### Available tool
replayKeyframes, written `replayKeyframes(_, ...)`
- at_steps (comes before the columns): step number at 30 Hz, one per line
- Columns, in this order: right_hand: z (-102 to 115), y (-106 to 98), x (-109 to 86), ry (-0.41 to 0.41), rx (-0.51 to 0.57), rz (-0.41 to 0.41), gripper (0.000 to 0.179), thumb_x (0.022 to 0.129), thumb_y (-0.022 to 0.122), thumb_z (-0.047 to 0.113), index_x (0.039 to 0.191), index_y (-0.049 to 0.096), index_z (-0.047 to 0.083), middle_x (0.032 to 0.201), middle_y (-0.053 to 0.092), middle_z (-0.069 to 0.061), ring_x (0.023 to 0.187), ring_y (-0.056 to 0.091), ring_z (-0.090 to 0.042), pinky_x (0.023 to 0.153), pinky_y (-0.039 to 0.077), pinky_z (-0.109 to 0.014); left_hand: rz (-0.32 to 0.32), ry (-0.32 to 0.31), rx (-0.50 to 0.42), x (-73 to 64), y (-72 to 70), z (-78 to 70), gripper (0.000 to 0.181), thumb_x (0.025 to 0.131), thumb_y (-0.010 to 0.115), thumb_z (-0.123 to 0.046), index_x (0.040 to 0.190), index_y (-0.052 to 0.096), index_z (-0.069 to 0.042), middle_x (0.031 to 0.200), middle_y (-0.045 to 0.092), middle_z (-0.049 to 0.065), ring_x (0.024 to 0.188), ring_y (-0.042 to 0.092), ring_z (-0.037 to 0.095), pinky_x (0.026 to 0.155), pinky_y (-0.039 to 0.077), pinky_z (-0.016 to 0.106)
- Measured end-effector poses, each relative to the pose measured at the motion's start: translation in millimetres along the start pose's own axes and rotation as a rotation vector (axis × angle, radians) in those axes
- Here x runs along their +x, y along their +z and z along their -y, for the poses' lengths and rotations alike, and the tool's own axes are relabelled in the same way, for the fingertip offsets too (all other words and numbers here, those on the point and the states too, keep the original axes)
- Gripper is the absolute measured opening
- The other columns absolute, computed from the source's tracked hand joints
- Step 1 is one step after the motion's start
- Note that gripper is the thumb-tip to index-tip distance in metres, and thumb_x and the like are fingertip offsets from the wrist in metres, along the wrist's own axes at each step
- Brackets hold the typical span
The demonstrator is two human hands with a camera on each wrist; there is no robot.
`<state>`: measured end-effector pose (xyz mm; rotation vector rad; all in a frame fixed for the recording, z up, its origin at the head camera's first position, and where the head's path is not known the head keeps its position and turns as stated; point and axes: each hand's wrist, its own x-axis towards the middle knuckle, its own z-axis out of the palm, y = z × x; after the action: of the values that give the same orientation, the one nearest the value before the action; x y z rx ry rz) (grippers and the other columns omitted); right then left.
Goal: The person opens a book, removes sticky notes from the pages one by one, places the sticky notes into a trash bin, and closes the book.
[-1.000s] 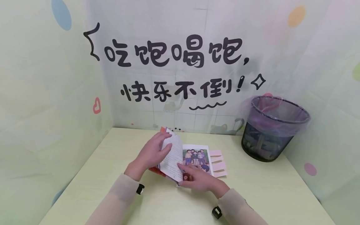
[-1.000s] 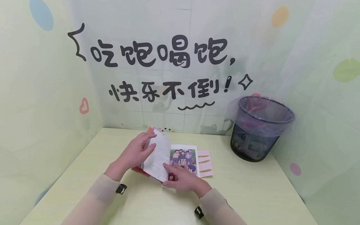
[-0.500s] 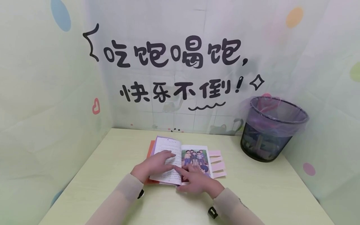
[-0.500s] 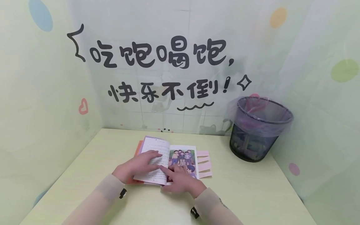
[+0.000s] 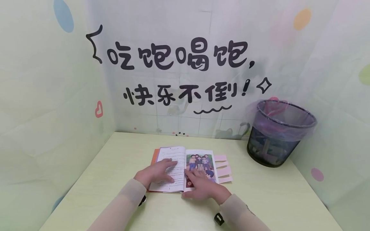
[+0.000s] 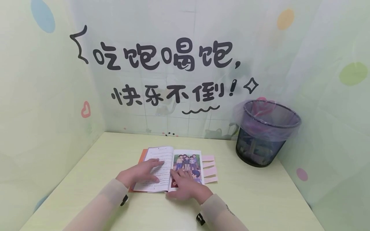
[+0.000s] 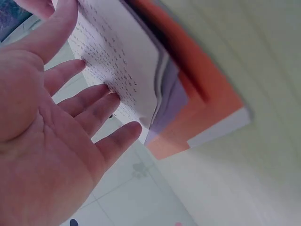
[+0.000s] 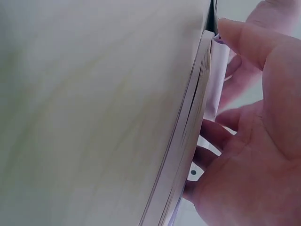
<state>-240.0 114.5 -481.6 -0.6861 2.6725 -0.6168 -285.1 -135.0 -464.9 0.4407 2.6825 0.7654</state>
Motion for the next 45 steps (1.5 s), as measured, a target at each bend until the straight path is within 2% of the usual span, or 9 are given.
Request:
replayKeyframes(6, -1.9, -0.6, 0.3, -0.033, 0.019, -0.001, 0.097, 0.096, 0.077, 0.055, 0.174, 0.033, 0.017, 0.173, 0.038, -0.009, 0.163, 0.034, -0.04, 0.131, 0.036, -0.063, -0.025, -0.034, 0.011, -2.2, 3.6, 5.0, 0.084, 0.088, 0.094, -0.03, 0.163, 0.056, -0.022, 0.176, 0.043, 0.013, 0.165, 0.036, 0.042, 0.132, 0.033, 0.067)
replayKeyframes(19, -5.7, 0.9, 1.5, -0.03, 0.065, -0.008, 0.096, 0.095, 0.078, 0.053, 0.173, 0.036, 0.017, 0.176, 0.035, -0.012, 0.164, 0.032, -0.041, 0.132, 0.034, -0.064, -0.01, -0.056, 0.02, 0.3, 3.6, 0.8, 0.082, 0.087, 0.094, -0.029, 0.161, 0.058, -0.02, 0.175, 0.044, 0.012, 0.165, 0.036, 0.042, 0.133, 0.032, 0.064)
replayKeyframes(24, -8.4, -0.5, 1.9, -0.055, 0.054, -0.017, 0.086, 0.099, 0.076, 0.051, 0.169, 0.044, 0.015, 0.174, 0.041, -0.01, 0.161, 0.038, -0.039, 0.13, 0.039, -0.062, -0.009, -0.058, 0.028, -0.9, 2.6, -1.7, 0.081, 0.088, 0.093, -0.027, 0.161, 0.058, -0.018, 0.176, 0.043, 0.013, 0.165, 0.035, 0.041, 0.134, 0.031, 0.062)
replayKeyframes(28, -13.0, -6.2, 2.2, -0.093, 0.049, -0.064, 0.066, 0.103, 0.074, 0.044, 0.158, 0.059, 0.01, 0.161, 0.057, -0.011, 0.148, 0.055, -0.036, 0.123, 0.048, -0.058, -0.017, -0.06, 0.044, -0.9, 3.7, -3.6, 0.082, 0.086, 0.094, -0.026, 0.16, 0.059, -0.017, 0.175, 0.044, 0.013, 0.165, 0.036, 0.042, 0.134, 0.032, 0.062)
replayKeyframes(30, -15.6, -9.5, 2.6, -0.088, 0.013, -0.131, 0.057, 0.102, 0.076, 0.041, 0.149, 0.068, 0.009, 0.147, 0.068, -0.01, 0.135, 0.063, -0.033, 0.118, 0.052, -0.057, -0.021, -0.064, 0.051, -0.4, 4.6, -4.1, 0.083, 0.085, 0.095, -0.026, 0.159, 0.06, -0.017, 0.175, 0.045, 0.013, 0.164, 0.036, 0.042, 0.134, 0.032, 0.062)
replayKeyframes(33, -19.4, -13.1, 3.1, -0.009, -0.014, -0.248, 0.051, 0.097, 0.082, 0.039, 0.137, 0.075, 0.009, 0.126, 0.073, -0.008, 0.116, 0.066, -0.027, 0.107, 0.057, -0.053, -0.026, -0.074, 0.051, 0.3, 6.0, -3.9, 0.083, 0.085, 0.095, -0.027, 0.159, 0.06, -0.018, 0.175, 0.045, 0.012, 0.164, 0.037, 0.042, 0.134, 0.033, 0.062)
replayKeyframes(37, -22.2, -18.6, 0.4, 0.215, 0.005, -0.379, 0.058, 0.09, 0.09, 0.042, 0.132, 0.075, 0.004, 0.125, 0.073, -0.014, 0.112, 0.067, -0.03, 0.104, 0.059, -0.055, -0.028, -0.081, 0.042, -0.5, 5.6, -3.9, 0.082, 0.086, 0.095, -0.027, 0.159, 0.06, -0.019, 0.175, 0.045, 0.011, 0.165, 0.036, 0.041, 0.134, 0.032, 0.062)
replayKeyframes(41, -24.0, -24.0, -4.8, 0.422, 0.011, -0.435, 0.076, 0.087, 0.092, 0.048, 0.139, 0.068, -0.003, 0.132, 0.069, -0.024, 0.109, 0.066, -0.034, 0.102, 0.061, -0.058, -0.026, -0.086, 0.032, -2.5, 4.4, -4.3, 0.081, 0.086, 0.094, -0.028, 0.159, 0.061, -0.021, 0.174, 0.046, 0.01, 0.165, 0.037, 0.041, 0.133, 0.032, 0.064)
replayKeyframes(45, -26.2, -26.1, -9.1, 0.505, -0.044, -0.437, 0.093, 0.084, 0.093, 0.053, 0.142, 0.061, -0.013, 0.127, 0.064, -0.029, 0.103, 0.063, -0.036, 0.094, 0.063, -0.056, -0.023, -0.098, 0.018, -3.9, 4.1, -4.8, 0.081, 0.086, 0.095, -0.028, 0.159, 0.061, -0.023, 0.175, 0.046, 0.008, 0.165, 0.036, 0.04, 0.133, 0.032, 0.065)
